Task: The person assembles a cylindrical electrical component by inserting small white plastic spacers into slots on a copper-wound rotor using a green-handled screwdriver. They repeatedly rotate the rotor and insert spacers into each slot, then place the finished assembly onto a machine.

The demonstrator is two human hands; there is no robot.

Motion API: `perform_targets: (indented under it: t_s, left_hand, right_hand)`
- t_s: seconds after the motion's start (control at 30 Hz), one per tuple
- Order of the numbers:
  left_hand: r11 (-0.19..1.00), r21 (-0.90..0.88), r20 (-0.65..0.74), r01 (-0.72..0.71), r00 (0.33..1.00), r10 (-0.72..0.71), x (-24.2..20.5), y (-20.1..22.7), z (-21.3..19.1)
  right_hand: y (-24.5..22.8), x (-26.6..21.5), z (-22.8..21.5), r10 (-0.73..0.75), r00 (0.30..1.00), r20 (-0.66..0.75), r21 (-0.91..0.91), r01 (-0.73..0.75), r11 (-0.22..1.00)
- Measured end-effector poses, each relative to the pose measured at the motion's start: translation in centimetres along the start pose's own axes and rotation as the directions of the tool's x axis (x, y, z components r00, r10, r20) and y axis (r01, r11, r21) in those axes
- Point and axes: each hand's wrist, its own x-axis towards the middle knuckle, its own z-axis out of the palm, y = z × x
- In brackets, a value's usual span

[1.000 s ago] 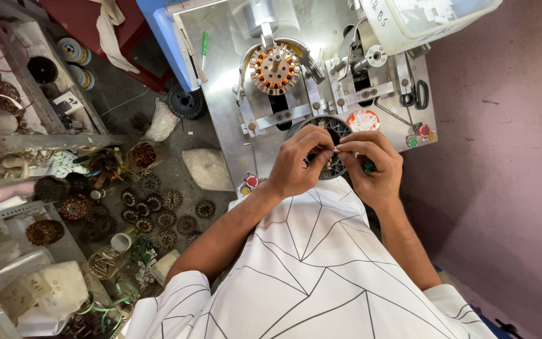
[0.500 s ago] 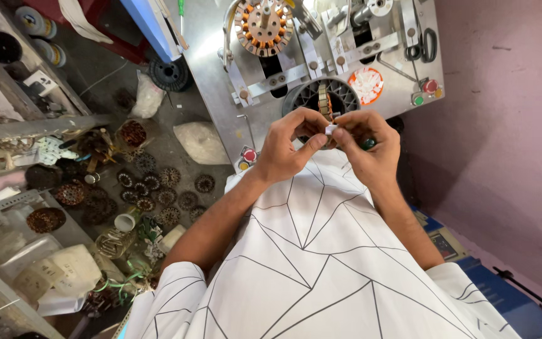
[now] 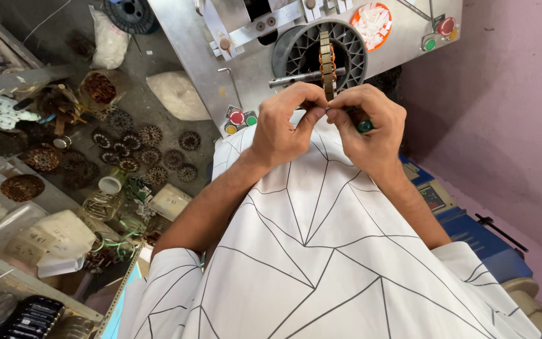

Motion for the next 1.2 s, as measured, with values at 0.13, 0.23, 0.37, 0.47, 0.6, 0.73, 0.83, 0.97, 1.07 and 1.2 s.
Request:
perform_targets:
  t_s: [0.13,0.23,0.37,0.47,0.6,0.73,0.83,0.97,1.07,1.2]
  left_hand:
    - [1.000,-0.009,0.002,0.024,1.000,-0.024,1.0,-1.1,0.0]
    - [0.997,-0.078,-0.020,0.018,1.000,-0.020,3.0,-3.0,-0.4]
    - [0.973,-0.230,0.109,0.012,0.994,0.013,4.8,-5.3,-1.5]
    - [0.972,-0.236,0.250,-0.015,0.965,0.075,5.3,-6.3,-2.4]
    - [0.952,-0.303,0.328,-0.034,0.934,0.138,5.6,-7.6,-2.5]
    - [0.969,-0.244,0.323,-0.032,0.940,0.113,5.4,-8.2,-2.5]
    - [0.973,-0.228,0.322,-0.026,0.941,0.101,5.3,-8.2,-2.5]
    - [0.975,-0.217,0.307,-0.041,0.945,0.108,5.2,-8.2,-2.3]
    - [0.970,-0.236,0.302,-0.050,0.945,0.123,5.4,-8.0,-2.3]
    - [0.964,-0.240,0.296,-0.113,0.937,0.184,5.6,-7.9,-2.6]
  right_hand:
    - [0.9,0.7,-0.4,0.012,0.998,-0.059,-0.057,-0.016,0.998]
    - [1.8,1.5,-0.4,-0.016,0.993,-0.121,-0.115,0.001,0.993]
    - [2.6,1.9,-0.1,-0.054,0.993,-0.107,-0.158,0.036,0.987]
    - [2.8,1.9,0.2,-0.071,0.992,-0.105,-0.162,0.053,0.985]
    - [3.2,1.7,0.5,-0.053,0.991,-0.119,-0.160,0.034,0.987]
    - [3.6,1.5,0.5,-0.074,0.990,-0.121,-0.160,0.054,0.986]
    - [3.9,1.5,0.4,-0.080,0.991,-0.110,-0.164,0.062,0.984]
    - [4.1,1.6,0.4,-0.094,0.990,-0.102,-0.177,0.075,0.981]
    - [4.0,1.9,0.5,-0.118,0.989,-0.084,-0.225,0.097,0.969]
    - [4.0,2.4,0.5,-0.207,0.977,-0.051,-0.325,0.180,0.929]
